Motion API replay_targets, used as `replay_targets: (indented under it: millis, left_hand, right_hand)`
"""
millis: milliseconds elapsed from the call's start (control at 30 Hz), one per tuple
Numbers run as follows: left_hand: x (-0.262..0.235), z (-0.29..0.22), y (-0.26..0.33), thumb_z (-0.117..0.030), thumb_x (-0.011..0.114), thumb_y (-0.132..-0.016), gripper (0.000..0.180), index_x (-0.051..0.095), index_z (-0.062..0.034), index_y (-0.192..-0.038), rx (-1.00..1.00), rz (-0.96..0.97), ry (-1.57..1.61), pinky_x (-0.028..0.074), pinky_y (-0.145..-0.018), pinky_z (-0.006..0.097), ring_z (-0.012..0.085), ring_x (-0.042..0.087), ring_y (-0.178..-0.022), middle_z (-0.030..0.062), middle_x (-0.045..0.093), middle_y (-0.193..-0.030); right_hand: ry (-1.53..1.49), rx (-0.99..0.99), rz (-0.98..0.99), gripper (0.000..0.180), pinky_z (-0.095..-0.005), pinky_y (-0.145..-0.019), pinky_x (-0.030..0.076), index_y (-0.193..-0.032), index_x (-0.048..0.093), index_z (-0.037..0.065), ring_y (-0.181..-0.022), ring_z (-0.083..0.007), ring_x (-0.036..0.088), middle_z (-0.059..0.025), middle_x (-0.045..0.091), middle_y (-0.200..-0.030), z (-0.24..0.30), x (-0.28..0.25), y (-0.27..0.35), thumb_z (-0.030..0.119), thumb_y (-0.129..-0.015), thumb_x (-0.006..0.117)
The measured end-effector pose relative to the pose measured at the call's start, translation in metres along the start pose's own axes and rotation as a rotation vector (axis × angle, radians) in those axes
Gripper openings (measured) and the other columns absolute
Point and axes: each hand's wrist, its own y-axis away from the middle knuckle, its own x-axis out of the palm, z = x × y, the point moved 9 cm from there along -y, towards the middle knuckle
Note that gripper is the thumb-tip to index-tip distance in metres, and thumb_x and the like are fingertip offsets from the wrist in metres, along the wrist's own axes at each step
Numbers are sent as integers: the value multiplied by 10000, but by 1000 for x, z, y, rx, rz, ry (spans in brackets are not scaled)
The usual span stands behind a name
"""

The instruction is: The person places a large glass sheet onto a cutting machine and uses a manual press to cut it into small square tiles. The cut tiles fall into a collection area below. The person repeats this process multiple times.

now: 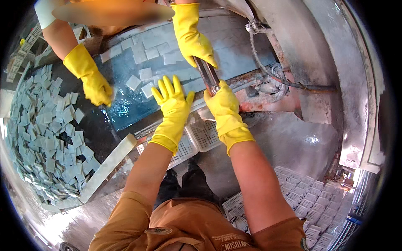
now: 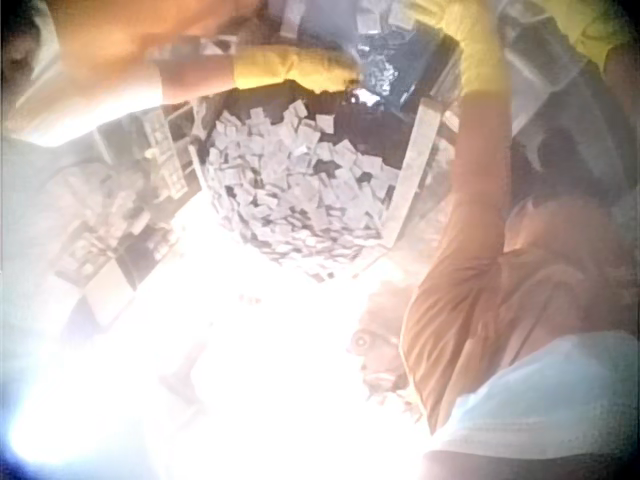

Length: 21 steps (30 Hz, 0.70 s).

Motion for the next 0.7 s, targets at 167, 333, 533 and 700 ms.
replay_targets:
  millis: [167,333,533,700]
  left_hand:
    - [-15,1,14,-484,803,-882,877,502,-50,-1582,135,-65,140,242,-1247,679,563,408,-1482,340,464,-1594]
    - [-63,81,-16,-274,827,-866,689,592,6,-1451,259,-112,120,432,-1136,588,491,562,-1341,285,615,-1439]
    - [-76,62,-26,-291,827,-878,683,600,5,-1450,439,-221,77,422,-1165,598,505,561,-1347,279,614,-1464]
    - [-26,31,-35,-478,787,-890,788,570,-7,-1485,392,-24,71,301,-1237,628,520,468,-1434,276,534,-1548]
  right_hand:
    - [0,-32,-31,428,-547,-820,599,-1061,692,50,-945,-441,753,-225,771,-985,-3,0,0,398,-846,817]
    - [-22,-2,-29,436,-546,-814,599,-1100,682,57,-944,-429,759,-215,775,-993,-5,-3,1,393,-852,808]
    - [-13,42,46,432,-532,-829,603,-1118,681,58,-948,-421,764,-206,780,-1005,2,-8,4,397,-873,792]
    - [-18,8,27,423,-530,-830,604,-1106,686,57,-945,-417,765,-205,781,-1002,-2,2,1,393,-873,793]
